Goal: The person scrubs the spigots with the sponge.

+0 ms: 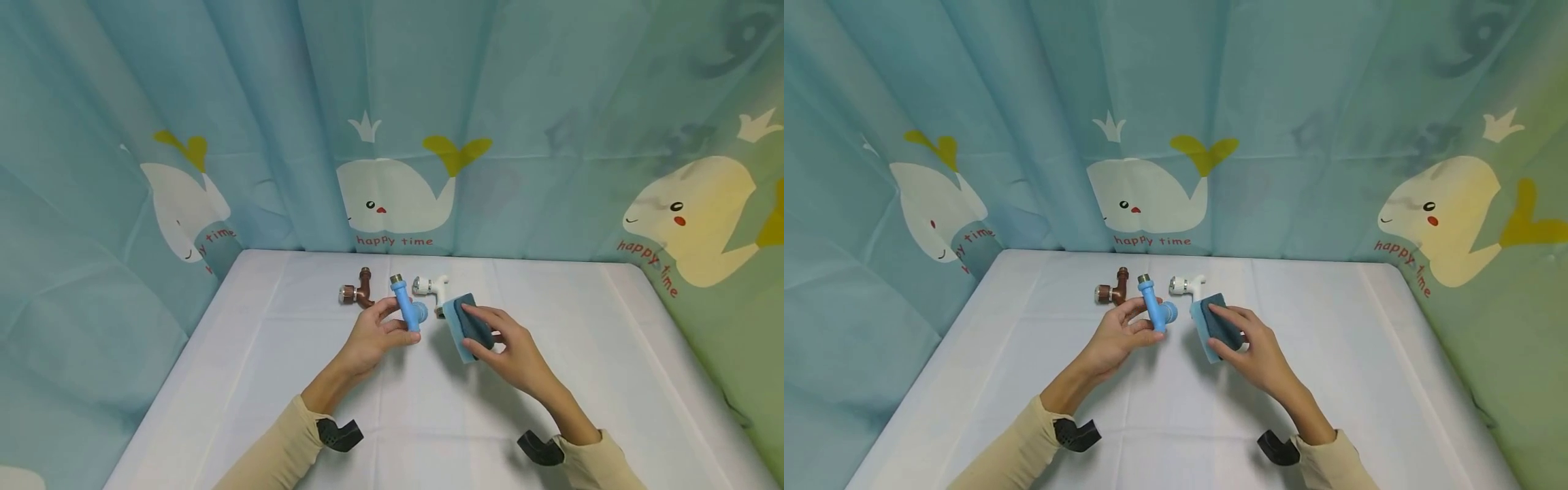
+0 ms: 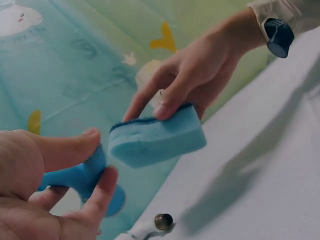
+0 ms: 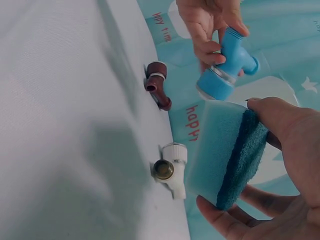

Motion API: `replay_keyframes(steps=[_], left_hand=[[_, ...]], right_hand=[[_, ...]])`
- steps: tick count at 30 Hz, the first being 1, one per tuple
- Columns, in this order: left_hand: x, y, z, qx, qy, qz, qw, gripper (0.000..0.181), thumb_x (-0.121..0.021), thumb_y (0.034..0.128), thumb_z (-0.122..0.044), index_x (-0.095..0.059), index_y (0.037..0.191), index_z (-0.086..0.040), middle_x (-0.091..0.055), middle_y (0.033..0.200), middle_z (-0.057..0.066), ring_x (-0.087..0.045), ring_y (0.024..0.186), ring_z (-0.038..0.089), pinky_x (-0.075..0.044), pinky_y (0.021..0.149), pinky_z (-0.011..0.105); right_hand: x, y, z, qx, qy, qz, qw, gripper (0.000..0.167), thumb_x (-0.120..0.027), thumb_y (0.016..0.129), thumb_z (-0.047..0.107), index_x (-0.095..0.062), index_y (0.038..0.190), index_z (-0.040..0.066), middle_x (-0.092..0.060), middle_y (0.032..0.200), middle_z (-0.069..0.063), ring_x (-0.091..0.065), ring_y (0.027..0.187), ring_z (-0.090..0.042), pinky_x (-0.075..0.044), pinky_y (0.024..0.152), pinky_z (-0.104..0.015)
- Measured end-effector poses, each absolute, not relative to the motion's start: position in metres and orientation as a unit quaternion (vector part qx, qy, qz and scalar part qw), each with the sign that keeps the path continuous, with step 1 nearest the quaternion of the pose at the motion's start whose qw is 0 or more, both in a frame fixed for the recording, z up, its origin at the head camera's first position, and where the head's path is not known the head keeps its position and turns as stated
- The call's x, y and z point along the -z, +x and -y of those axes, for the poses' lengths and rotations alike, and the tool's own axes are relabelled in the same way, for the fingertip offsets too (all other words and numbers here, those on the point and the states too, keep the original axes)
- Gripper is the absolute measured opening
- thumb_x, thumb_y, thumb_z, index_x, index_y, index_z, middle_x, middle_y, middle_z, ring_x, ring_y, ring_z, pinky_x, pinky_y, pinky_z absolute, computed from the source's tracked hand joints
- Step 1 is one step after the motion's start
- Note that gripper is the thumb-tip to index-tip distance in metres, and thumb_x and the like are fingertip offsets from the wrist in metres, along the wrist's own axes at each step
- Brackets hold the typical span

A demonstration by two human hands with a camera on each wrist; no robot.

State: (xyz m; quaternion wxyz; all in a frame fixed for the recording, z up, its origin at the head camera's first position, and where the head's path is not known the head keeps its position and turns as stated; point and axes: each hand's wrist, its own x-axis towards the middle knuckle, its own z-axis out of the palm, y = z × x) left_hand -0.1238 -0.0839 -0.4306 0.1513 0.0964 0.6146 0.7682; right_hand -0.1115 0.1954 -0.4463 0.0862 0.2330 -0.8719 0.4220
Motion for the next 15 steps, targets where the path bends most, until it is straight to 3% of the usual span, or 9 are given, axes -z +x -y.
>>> replay_keyframes(steps=[6,8,10,12,15], left_hand=[[0.4305,-0.1225,0.0853,-0.781,0.097,-0.582,0.202,0.075,-0.072,0.0864,0.015,-0.039,0.152,-0.004,-0.045,0.147,0.026,-0.071,0.109,0.034,-0.057,0.096,0.040],[0.4297,-0.1221,0.0858,-0.792,0.090,-0.561,0.223,0.074,-0.070,0.0912,0.011,-0.036,0.154,-0.007,-0.047,0.145,0.029,-0.071,0.109,0.036,-0.055,0.099,0.042],[0.4291,-0.1225,0.0858,-0.805,0.078,-0.537,0.239,0.061,-0.065,0.1005,-0.002,-0.035,0.154,-0.005,-0.047,0.146,0.030,-0.070,0.112,0.037,-0.054,0.101,0.043],[0.4281,-0.1229,0.0855,-0.817,0.059,-0.517,0.247,0.054,-0.057,0.1075,-0.026,-0.036,0.150,-0.001,-0.046,0.148,0.031,-0.067,0.116,0.040,-0.052,0.102,0.045],[0.4259,-0.1230,0.0848,-0.834,0.021,-0.490,0.252,0.074,-0.044,0.1038,-0.059,-0.039,0.145,0.003,-0.042,0.150,0.031,-0.060,0.124,0.046,-0.051,0.103,0.049]], right_hand=[[0.4484,-0.1094,-0.1970,-0.421,0.233,0.872,0.090,0.059,-0.082,0.090,0.016,-0.061,0.144,0.019,-0.060,0.140,-0.008,-0.063,0.116,-0.026,-0.061,0.081,-0.038],[0.4494,-0.1089,-0.1979,-0.421,0.234,0.871,0.093,0.059,-0.082,0.089,0.015,-0.061,0.144,0.018,-0.060,0.139,-0.009,-0.063,0.115,-0.026,-0.061,0.080,-0.038],[0.4501,-0.1084,-0.1988,-0.422,0.234,0.871,0.096,0.059,-0.082,0.089,0.014,-0.061,0.144,0.017,-0.060,0.139,-0.010,-0.063,0.114,-0.027,-0.062,0.079,-0.039],[0.4509,-0.1081,-0.1996,-0.421,0.233,0.871,0.096,0.059,-0.082,0.089,0.014,-0.061,0.144,0.017,-0.060,0.139,-0.010,-0.063,0.114,-0.028,-0.062,0.079,-0.039],[0.4511,-0.1073,-0.2002,-0.421,0.230,0.873,0.091,0.059,-0.082,0.090,0.015,-0.061,0.144,0.018,-0.060,0.139,-0.010,-0.063,0.115,-0.027,-0.061,0.080,-0.039]])
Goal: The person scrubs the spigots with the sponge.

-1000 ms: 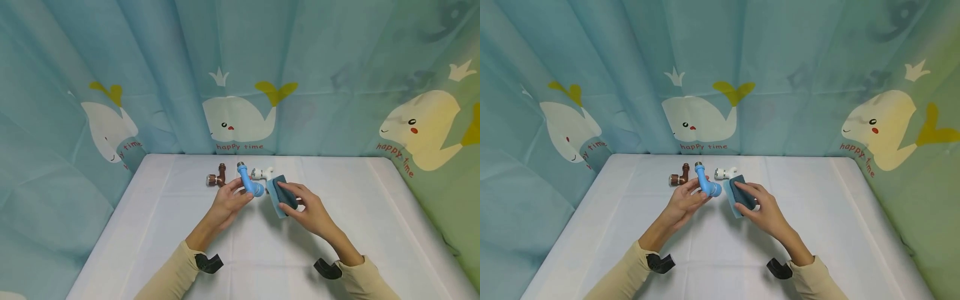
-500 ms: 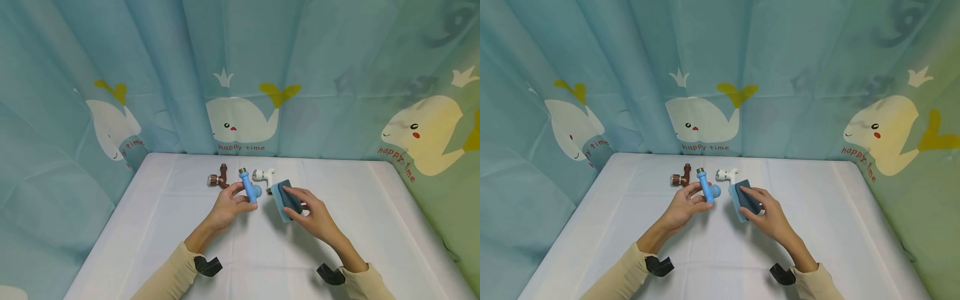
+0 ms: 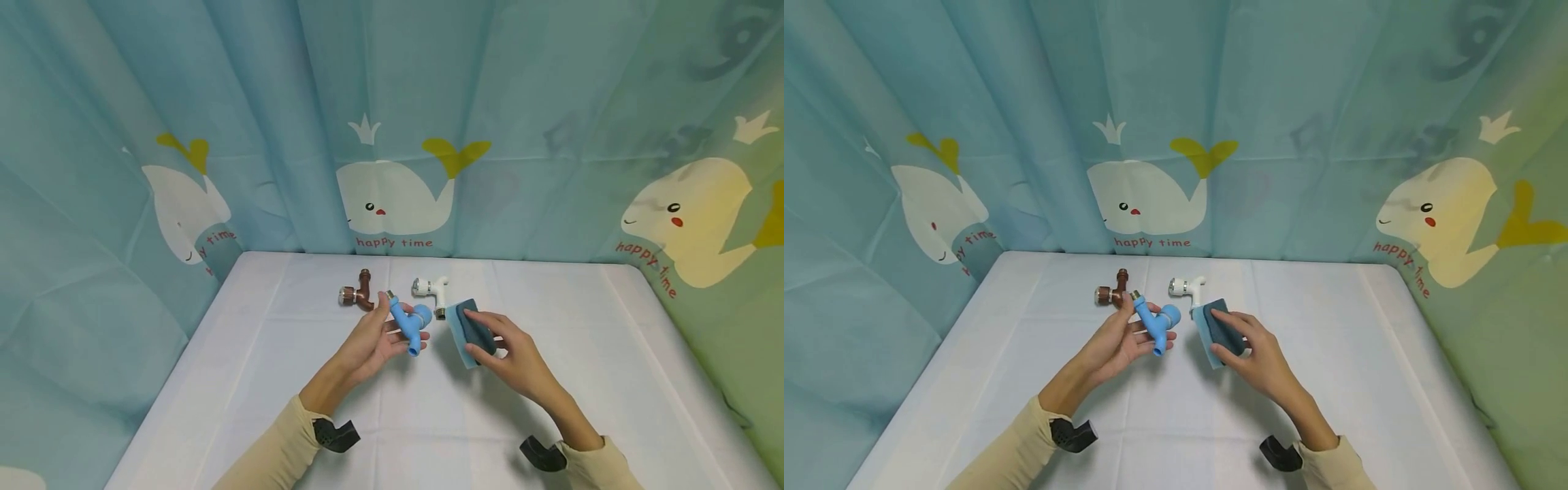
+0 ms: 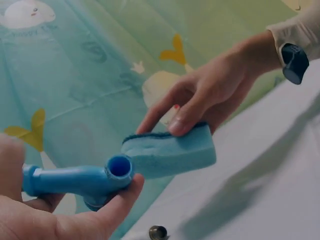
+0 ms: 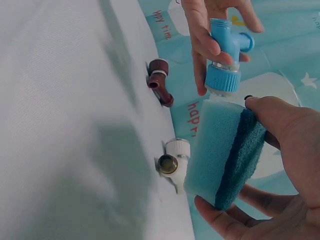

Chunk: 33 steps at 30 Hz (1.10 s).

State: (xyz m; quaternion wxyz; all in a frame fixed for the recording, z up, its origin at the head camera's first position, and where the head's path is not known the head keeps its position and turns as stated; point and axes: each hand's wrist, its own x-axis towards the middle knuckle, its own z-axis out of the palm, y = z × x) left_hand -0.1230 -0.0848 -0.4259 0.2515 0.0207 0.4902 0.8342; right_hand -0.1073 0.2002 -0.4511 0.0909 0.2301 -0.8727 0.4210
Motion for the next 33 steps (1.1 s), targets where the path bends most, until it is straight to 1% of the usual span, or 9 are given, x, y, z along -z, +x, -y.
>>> replay_keyframes(steps=[3,8,12,14,18,21,25,29,33], left_hand=[[0.424,-0.122,0.085,-0.849,-0.006,-0.463,0.253,0.077,-0.044,0.1028,-0.064,-0.038,0.143,0.001,-0.039,0.152,0.031,-0.054,0.130,0.050,-0.048,0.106,0.053],[0.423,-0.121,0.086,-0.876,-0.005,-0.418,0.241,0.060,-0.055,0.1059,-0.039,-0.028,0.151,-0.010,-0.034,0.156,0.029,-0.047,0.137,0.049,-0.042,0.112,0.052],[0.424,-0.120,0.087,-0.899,0.015,-0.373,0.230,0.075,-0.061,0.0994,-0.025,-0.021,0.161,-0.011,-0.027,0.160,0.025,-0.039,0.143,0.047,-0.033,0.118,0.054],[0.424,-0.120,0.088,-0.902,0.031,-0.368,0.225,0.081,-0.065,0.0959,-0.019,-0.019,0.163,-0.011,-0.026,0.161,0.022,-0.041,0.142,0.045,-0.030,0.120,0.055],[0.423,-0.120,0.088,-0.888,0.055,-0.402,0.217,0.085,-0.067,0.0914,-0.008,-0.019,0.162,-0.007,-0.031,0.159,0.016,-0.057,0.125,0.034,-0.039,0.114,0.053],[0.424,-0.120,0.088,-0.871,0.070,-0.441,0.205,0.086,-0.065,0.0893,0.002,-0.020,0.162,-0.008,-0.034,0.157,0.013,-0.062,0.115,0.030,-0.050,0.103,0.045],[0.424,-0.120,0.085,-0.845,0.109,-0.494,0.173,0.096,-0.070,0.0805,0.014,-0.022,0.159,-0.012,-0.038,0.149,0.018,-0.056,0.122,0.030,-0.056,0.093,0.033],[0.424,-0.121,0.080,-0.825,0.168,-0.523,0.134,0.103,-0.082,0.0734,0.011,-0.027,0.157,-0.016,-0.043,0.143,0.019,-0.049,0.129,0.030,-0.054,0.097,0.033],[0.422,-0.124,0.080,-0.822,0.198,-0.522,0.110,0.104,-0.089,0.0725,0.003,-0.031,0.157,-0.018,-0.044,0.145,0.016,-0.048,0.131,0.033,-0.051,0.103,0.035]], right_hand=[[0.451,-0.106,-0.201,-0.419,0.226,0.875,0.088,0.058,-0.082,0.090,0.016,-0.061,0.144,0.018,-0.060,0.139,-0.009,-0.063,0.116,-0.027,-0.061,0.080,-0.039],[0.453,-0.105,-0.203,-0.421,0.227,0.873,0.093,0.058,-0.081,0.091,0.014,-0.061,0.144,0.017,-0.061,0.138,-0.012,-0.064,0.115,-0.031,-0.061,0.079,-0.042],[0.453,-0.105,-0.205,-0.422,0.227,0.873,0.092,0.058,-0.080,0.091,0.014,-0.060,0.145,0.017,-0.060,0.139,-0.012,-0.064,0.115,-0.032,-0.061,0.079,-0.042],[0.453,-0.105,-0.206,-0.422,0.226,0.874,0.089,0.058,-0.081,0.091,0.015,-0.060,0.145,0.018,-0.060,0.140,-0.011,-0.063,0.116,-0.030,-0.061,0.080,-0.041],[0.452,-0.104,-0.207,-0.421,0.224,0.874,0.088,0.059,-0.081,0.090,0.015,-0.060,0.145,0.019,-0.059,0.141,-0.009,-0.063,0.117,-0.028,-0.061,0.081,-0.041],[0.450,-0.105,-0.206,-0.423,0.227,0.872,0.091,0.059,-0.082,0.090,0.015,-0.060,0.145,0.020,-0.059,0.141,-0.007,-0.063,0.116,-0.025,-0.061,0.080,-0.038],[0.438,-0.106,-0.196,-0.466,0.252,0.845,0.080,0.060,-0.081,0.090,0.012,-0.059,0.146,0.021,-0.058,0.142,-0.002,-0.062,0.113,-0.021,-0.060,0.084,-0.034],[0.421,-0.105,-0.174,-0.490,0.299,0.816,0.074,0.061,-0.081,0.090,0.009,-0.059,0.146,0.020,-0.056,0.145,-0.003,-0.061,0.118,-0.022,-0.060,0.089,-0.036],[0.419,-0.105,-0.159,-0.453,0.314,0.826,0.115,0.061,-0.082,0.088,0.009,-0.060,0.145,0.018,-0.054,0.145,-0.010,-0.061,0.123,-0.029,-0.060,0.089,-0.045]])
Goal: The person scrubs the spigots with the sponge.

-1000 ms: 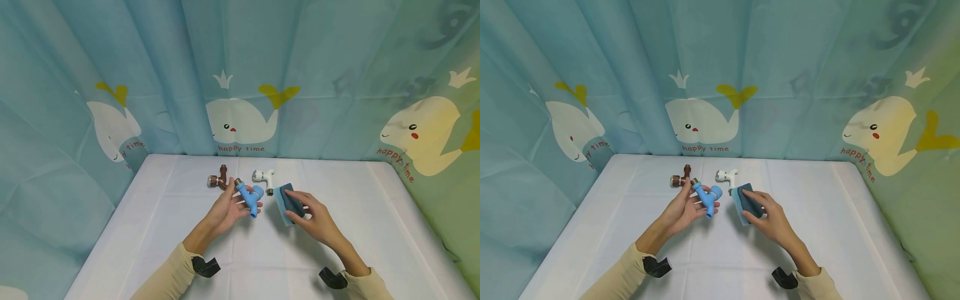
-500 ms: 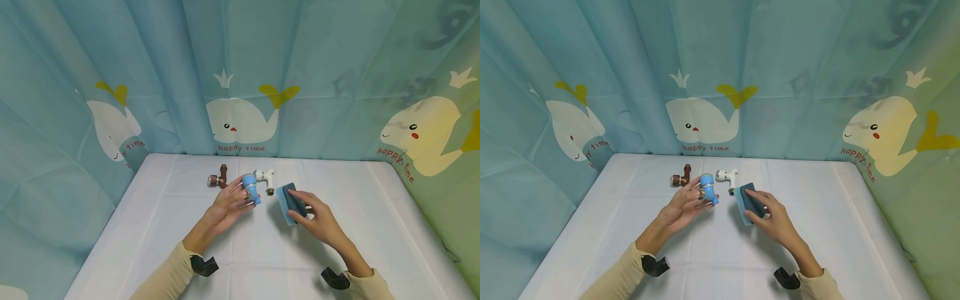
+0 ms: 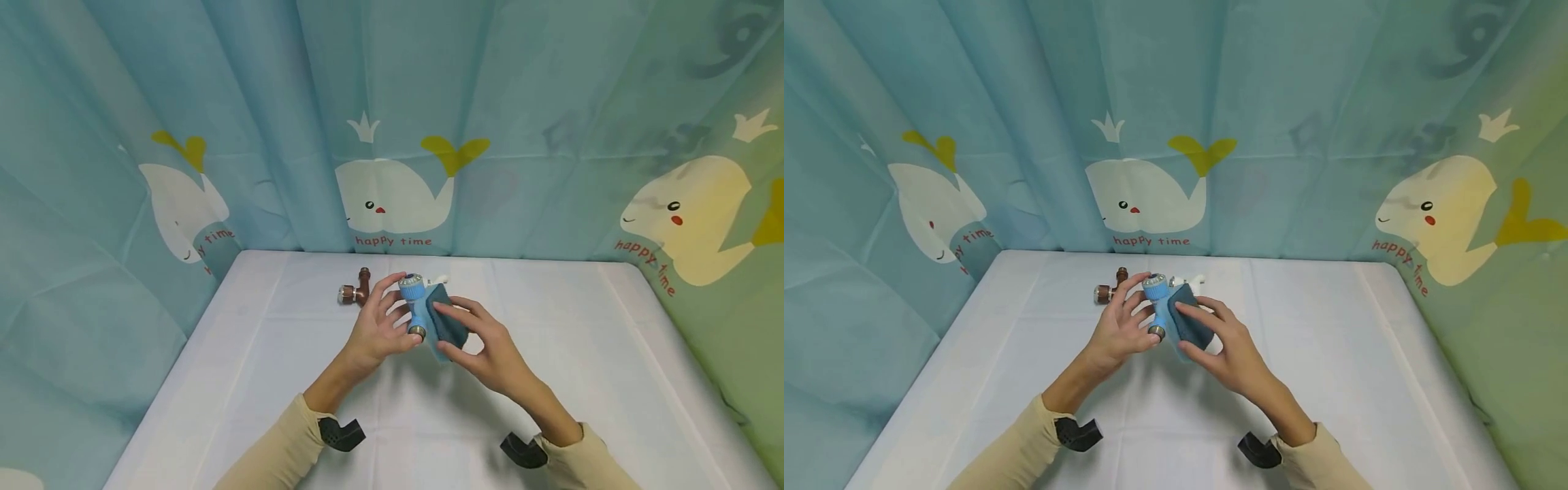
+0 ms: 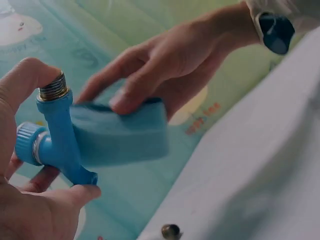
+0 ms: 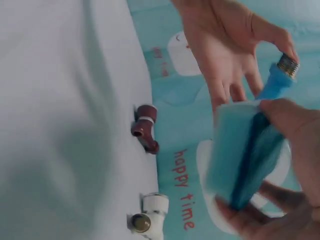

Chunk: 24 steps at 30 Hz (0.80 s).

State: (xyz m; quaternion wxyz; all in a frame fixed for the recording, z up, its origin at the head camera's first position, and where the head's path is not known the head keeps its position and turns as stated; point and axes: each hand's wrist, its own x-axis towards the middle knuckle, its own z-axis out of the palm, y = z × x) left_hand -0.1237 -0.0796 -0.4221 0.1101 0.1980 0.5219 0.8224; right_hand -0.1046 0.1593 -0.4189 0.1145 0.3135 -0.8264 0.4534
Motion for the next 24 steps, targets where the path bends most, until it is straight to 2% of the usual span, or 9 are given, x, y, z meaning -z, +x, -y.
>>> replay_keyframes(steps=[4,7,10,14,18,21,24], left_hand=[[0.418,-0.127,0.083,-0.797,0.210,-0.560,0.077,0.105,-0.087,0.0731,0.005,-0.032,0.159,-0.018,-0.046,0.148,0.017,-0.048,0.135,0.036,-0.046,0.110,0.043],[0.414,-0.128,0.086,-0.758,0.226,-0.608,0.061,0.105,-0.085,0.0749,0.009,-0.031,0.161,-0.020,-0.043,0.155,0.017,-0.054,0.132,0.039,-0.046,0.110,0.047],[0.413,-0.129,0.086,-0.745,0.233,-0.620,0.081,0.105,-0.081,0.0778,0.014,-0.031,0.161,-0.024,-0.034,0.162,0.014,-0.063,0.120,0.044,-0.055,0.099,0.048],[0.414,-0.131,0.084,-0.760,0.222,-0.600,0.112,0.106,-0.075,0.0795,0.021,-0.028,0.162,-0.027,-0.026,0.166,0.011,-0.068,0.110,0.043,-0.061,0.086,0.042],[0.417,-0.132,0.082,-0.759,0.220,-0.602,0.113,0.108,-0.075,0.0785,0.023,-0.028,0.162,-0.026,-0.027,0.165,0.011,-0.069,0.107,0.037,-0.062,0.082,0.037],[0.418,-0.133,0.081,-0.755,0.221,-0.606,0.113,0.108,-0.075,0.0779,0.024,-0.028,0.162,-0.026,-0.027,0.165,0.011,-0.069,0.107,0.037,-0.062,0.081,0.036],[0.418,-0.133,0.082,-0.747,0.227,-0.616,0.108,0.107,-0.076,0.0775,0.023,-0.030,0.161,-0.025,-0.027,0.166,0.010,-0.068,0.109,0.038,-0.062,0.080,0.037]], right_hand=[[0.419,-0.107,-0.156,-0.444,0.309,0.828,0.144,0.062,-0.083,0.086,0.008,-0.062,0.144,0.018,-0.054,0.146,-0.012,-0.061,0.125,-0.031,-0.060,0.089,-0.048],[0.419,-0.109,-0.158,-0.435,0.315,0.831,0.146,0.062,-0.084,0.086,0.009,-0.062,0.144,0.018,-0.053,0.147,-0.013,-0.060,0.126,-0.033,-0.059,0.089,-0.050],[0.420,-0.114,-0.162,-0.414,0.309,0.841,0.160,0.061,-0.085,0.085,0.009,-0.064,0.142,0.018,-0.054,0.145,-0.016,-0.062,0.123,-0.036,-0.059,0.087,-0.052],[0.420,-0.120,-0.166,-0.405,0.312,0.843,0.166,0.061,-0.086,0.084,0.008,-0.065,0.141,0.018,-0.054,0.145,-0.016,-0.064,0.119,-0.034,-0.060,0.086,-0.051],[0.418,-0.123,-0.166,-0.377,0.339,0.849,0.151,0.061,-0.086,0.085,0.013,-0.064,0.142,0.020,-0.052,0.147,-0.017,-0.063,0.115,-0.031,-0.060,0.082,-0.048],[0.417,-0.124,-0.166,-0.356,0.341,0.856,0.158,0.060,-0.086,0.084,0.014,-0.065,0.140,0.020,-0.052,0.146,-0.018,-0.062,0.112,-0.031,-0.060,0.076,-0.045],[0.415,-0.125,-0.168,-0.351,0.348,0.858,0.142,0.057,-0.085,0.085,0.015,-0.067,0.138,0.020,-0.051,0.146,-0.018,-0.061,0.115,-0.032,-0.059,0.074,-0.043]])
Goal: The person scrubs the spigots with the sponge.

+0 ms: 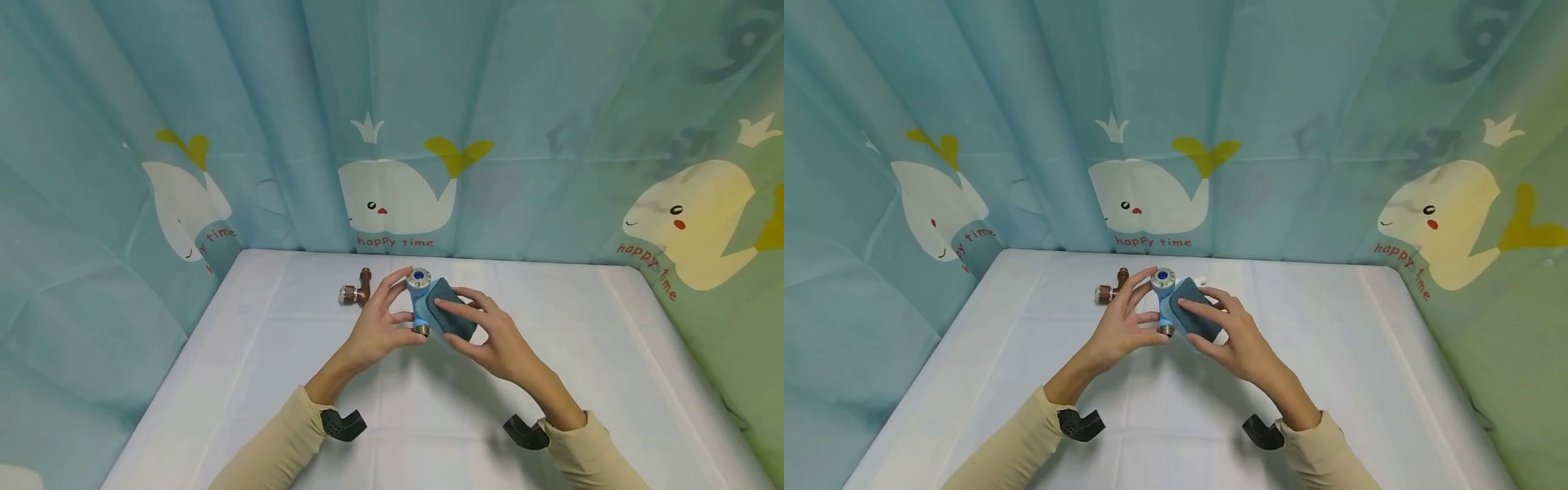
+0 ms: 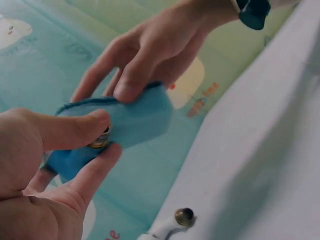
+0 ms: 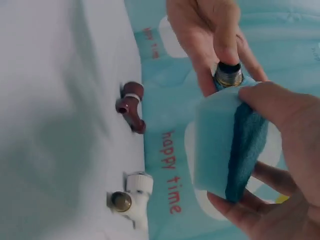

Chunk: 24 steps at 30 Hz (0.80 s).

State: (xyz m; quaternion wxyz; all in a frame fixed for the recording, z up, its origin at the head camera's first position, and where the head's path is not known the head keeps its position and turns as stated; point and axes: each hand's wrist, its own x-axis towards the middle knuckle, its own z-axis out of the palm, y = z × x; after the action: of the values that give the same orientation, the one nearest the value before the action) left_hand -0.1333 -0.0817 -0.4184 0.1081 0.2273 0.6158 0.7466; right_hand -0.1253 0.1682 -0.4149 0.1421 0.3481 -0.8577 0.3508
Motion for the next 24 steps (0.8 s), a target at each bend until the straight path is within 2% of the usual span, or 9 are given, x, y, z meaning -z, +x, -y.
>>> replay_keyframes(steps=[5,8,13,17,21,24], left_hand=[[0.421,-0.132,0.083,-0.727,0.240,-0.634,0.107,0.104,-0.078,0.0762,0.022,-0.036,0.158,-0.026,-0.030,0.165,0.003,-0.068,0.109,0.041,-0.063,0.080,0.042],[0.424,-0.132,0.083,-0.710,0.240,-0.655,0.093,0.105,-0.080,0.0760,0.019,-0.038,0.158,-0.030,-0.030,0.164,0.003,-0.069,0.110,0.038,-0.062,0.082,0.043],[0.428,-0.132,0.081,-0.670,0.239,-0.703,0.020,0.106,-0.086,0.0743,0.013,-0.040,0.157,-0.035,-0.035,0.161,0.004,-0.072,0.106,0.031,-0.063,0.080,0.038],[0.429,-0.131,0.080,-0.644,0.246,-0.724,-0.027,0.104,-0.088,0.0714,0.013,-0.045,0.155,-0.031,-0.045,0.155,0.006,-0.074,0.101,0.029,-0.063,0.077,0.035],[0.431,-0.129,0.080,-0.623,0.254,-0.739,-0.036,0.102,-0.088,0.0713,0.012,-0.045,0.155,-0.027,-0.048,0.152,0.011,-0.073,0.103,0.029,-0.062,0.077,0.032],[0.432,-0.130,0.078,-0.626,0.252,-0.737,-0.028,0.103,-0.088,0.0715,0.012,-0.044,0.156,-0.028,-0.049,0.150,0.014,-0.074,0.100,0.033,-0.062,0.076,0.032]], right_hand=[[0.411,-0.126,-0.175,-0.305,0.353,0.878,0.108,0.052,-0.083,0.088,0.015,-0.068,0.137,0.022,-0.050,0.146,-0.018,-0.054,0.117,-0.035,-0.053,0.074,-0.038],[0.410,-0.126,-0.176,-0.321,0.341,0.878,0.100,0.052,-0.083,0.088,0.014,-0.068,0.138,0.021,-0.054,0.143,-0.017,-0.057,0.114,-0.033,-0.055,0.074,-0.038],[0.409,-0.124,-0.166,-0.402,0.333,0.850,0.070,0.054,-0.081,0.091,0.019,-0.063,0.142,0.020,-0.061,0.134,-0.011,-0.065,0.112,-0.026,-0.060,0.081,-0.042],[0.407,-0.123,-0.160,-0.387,0.334,0.858,0.049,0.052,-0.078,0.093,0.021,-0.063,0.143,0.020,-0.060,0.133,-0.013,-0.065,0.104,-0.023,-0.058,0.077,-0.035],[0.404,-0.120,-0.163,-0.374,0.327,0.867,0.041,0.051,-0.081,0.090,0.017,-0.067,0.139,0.018,-0.061,0.130,-0.014,-0.064,0.100,-0.023,-0.056,0.071,-0.032],[0.404,-0.120,-0.165,-0.372,0.324,0.869,0.035,0.051,-0.079,0.092,0.020,-0.065,0.141,0.018,-0.062,0.130,-0.014,-0.064,0.103,-0.024,-0.057,0.075,-0.033]])
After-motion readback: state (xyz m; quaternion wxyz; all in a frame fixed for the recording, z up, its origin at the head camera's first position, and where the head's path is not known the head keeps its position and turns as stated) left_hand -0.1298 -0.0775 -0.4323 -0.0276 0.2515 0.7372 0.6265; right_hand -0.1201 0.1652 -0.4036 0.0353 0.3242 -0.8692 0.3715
